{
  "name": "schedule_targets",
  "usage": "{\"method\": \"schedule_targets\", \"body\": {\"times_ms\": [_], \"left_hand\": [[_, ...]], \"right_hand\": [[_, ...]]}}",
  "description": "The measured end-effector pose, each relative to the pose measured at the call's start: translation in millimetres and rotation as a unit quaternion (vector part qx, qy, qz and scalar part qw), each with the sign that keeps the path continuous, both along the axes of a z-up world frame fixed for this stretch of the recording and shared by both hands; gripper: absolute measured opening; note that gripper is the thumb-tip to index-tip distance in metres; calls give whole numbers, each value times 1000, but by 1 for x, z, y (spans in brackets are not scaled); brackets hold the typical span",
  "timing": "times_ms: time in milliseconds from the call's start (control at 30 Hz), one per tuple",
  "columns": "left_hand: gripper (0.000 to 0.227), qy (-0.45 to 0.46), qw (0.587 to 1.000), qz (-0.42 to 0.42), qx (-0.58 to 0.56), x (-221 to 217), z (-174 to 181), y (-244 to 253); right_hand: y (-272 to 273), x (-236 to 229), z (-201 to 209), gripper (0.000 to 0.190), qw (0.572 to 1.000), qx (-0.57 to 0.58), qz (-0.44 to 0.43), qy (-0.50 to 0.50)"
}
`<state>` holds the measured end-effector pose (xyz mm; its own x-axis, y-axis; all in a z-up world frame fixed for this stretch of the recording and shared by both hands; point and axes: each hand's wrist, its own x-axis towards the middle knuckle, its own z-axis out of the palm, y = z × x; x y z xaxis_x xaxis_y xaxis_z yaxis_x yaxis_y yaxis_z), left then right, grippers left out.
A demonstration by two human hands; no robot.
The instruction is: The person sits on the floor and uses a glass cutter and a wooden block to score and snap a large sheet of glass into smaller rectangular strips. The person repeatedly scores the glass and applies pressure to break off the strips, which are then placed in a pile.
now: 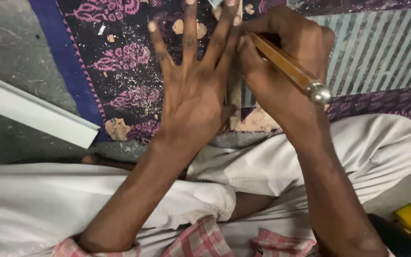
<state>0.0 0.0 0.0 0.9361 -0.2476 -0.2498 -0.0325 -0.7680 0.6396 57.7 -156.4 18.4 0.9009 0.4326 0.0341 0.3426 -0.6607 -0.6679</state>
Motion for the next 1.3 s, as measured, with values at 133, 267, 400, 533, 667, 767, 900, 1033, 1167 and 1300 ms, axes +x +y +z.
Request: {"method": "schedule_targets", "body": {"times_ms": [133, 267, 400, 533, 667, 767, 900, 1033, 1167, 1300], "left_hand": [[92, -45, 999, 7, 10, -5, -8, -1], [89, -31, 999, -5, 18, -5, -11, -1], [93, -62, 998, 9, 11, -3, -8, -1], [105, -7, 1000, -20, 12, -5, -6, 2], [126, -25, 998, -31, 40, 2, -8, 4], [128, -37, 997, -38, 56, -3, -11, 4], [135, -46, 997, -34, 56, -4, -8, -1], [112, -75, 990, -36, 116, -7, 2, -2], [83, -129, 965, 17, 229, -27, 23, 17], [33, -72, 987, 131, -56, -51, 40, -2]], "right_hand": [[3, 8, -3, 5, 997, -7, -33, 64], [-4, 11, -5, 8, 999, 29, 36, -1], [-13, 6, -10, 6, 999, 12, 45, -25], [-23, -35, -5, 5, 997, -50, 14, 51], [-11, -104, 22, 12, 976, -35, -155, 151], [-12, -126, 13, 13, 974, -8, -180, 139], [-15, -124, 14, 13, 974, -9, -185, 131], [-23, -129, 18, 15, 984, 12, -151, 91], [-40, -155, 18, 18, 958, 81, -217, 172], [-59, -184, 5, 25, 908, 71, -267, 314]]}}
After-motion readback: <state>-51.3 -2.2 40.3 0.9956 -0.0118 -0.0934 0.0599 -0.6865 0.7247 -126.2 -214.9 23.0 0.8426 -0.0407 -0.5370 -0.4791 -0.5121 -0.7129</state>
